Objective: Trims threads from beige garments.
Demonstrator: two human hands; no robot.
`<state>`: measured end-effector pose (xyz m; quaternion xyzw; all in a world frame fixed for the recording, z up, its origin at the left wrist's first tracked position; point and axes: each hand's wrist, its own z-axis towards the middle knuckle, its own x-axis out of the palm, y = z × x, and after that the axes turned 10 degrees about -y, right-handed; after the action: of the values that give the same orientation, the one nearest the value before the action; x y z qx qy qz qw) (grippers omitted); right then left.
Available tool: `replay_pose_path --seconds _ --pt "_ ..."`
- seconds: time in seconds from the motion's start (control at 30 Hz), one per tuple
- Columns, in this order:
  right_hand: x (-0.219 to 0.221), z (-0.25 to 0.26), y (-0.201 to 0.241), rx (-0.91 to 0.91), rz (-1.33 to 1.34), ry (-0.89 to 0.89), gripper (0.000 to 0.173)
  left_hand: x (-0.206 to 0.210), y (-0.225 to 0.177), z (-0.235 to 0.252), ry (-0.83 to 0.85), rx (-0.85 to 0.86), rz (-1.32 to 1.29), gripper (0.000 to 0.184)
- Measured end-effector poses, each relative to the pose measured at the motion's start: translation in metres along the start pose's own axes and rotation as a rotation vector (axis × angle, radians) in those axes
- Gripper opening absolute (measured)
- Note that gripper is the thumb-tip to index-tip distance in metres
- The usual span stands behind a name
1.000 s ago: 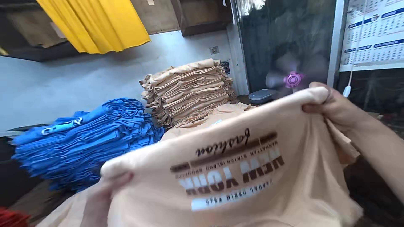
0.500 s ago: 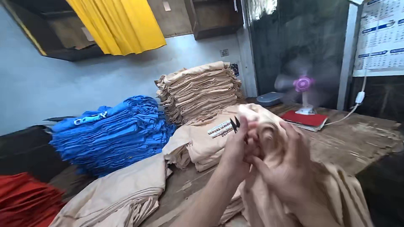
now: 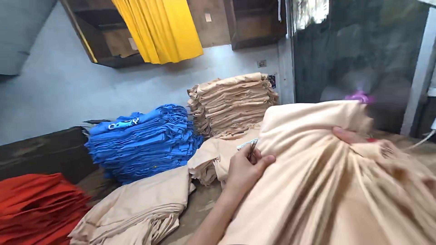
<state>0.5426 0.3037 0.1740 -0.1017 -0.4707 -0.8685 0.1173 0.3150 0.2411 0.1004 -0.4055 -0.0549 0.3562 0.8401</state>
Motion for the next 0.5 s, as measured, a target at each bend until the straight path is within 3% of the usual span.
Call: replay_pose_path --seconds 0.07,0.13,0.17,0.2,0.3,0.4,0.5 --pt "-0.042 0.022 -0.085 -0.175 -0.246 -0.082 0.01 0.009 0.02 -0.002 0.075 0.018 0.27 0.026" --pt "-0.108 0.003 -0.09 0.207 -0.691 -0.086 0.028 0.018 0.05 -0.024 0.205 0.048 0.429 0.021" --pt "-0.132 -0.01 -0.085 0.368 -0.743 -0.182 0.033 0.019 0.063 -0.039 0.232 0.085 0.445 0.023" --pt "-0.157 -0.019 -0.087 0.381 -0.725 -0.328 0.034 0.019 0.072 -0.051 0.191 0.141 0.424 0.025" --pt "-0.194 -0.064 -0.088 0.062 -0.594 -0.567 0.026 0.019 0.075 -0.081 -0.038 0.318 0.333 0.021" --pt "-0.167 -0.125 -0.074 -0.274 -0.46 -0.348 0.017 0.02 0.052 -0.1 -0.049 0.347 0.319 0.023" --pt "-0.125 -0.174 -0.063 -0.247 -0.347 0.046 0.019 0.017 0.023 -0.114 0.07 0.262 0.301 0.052"
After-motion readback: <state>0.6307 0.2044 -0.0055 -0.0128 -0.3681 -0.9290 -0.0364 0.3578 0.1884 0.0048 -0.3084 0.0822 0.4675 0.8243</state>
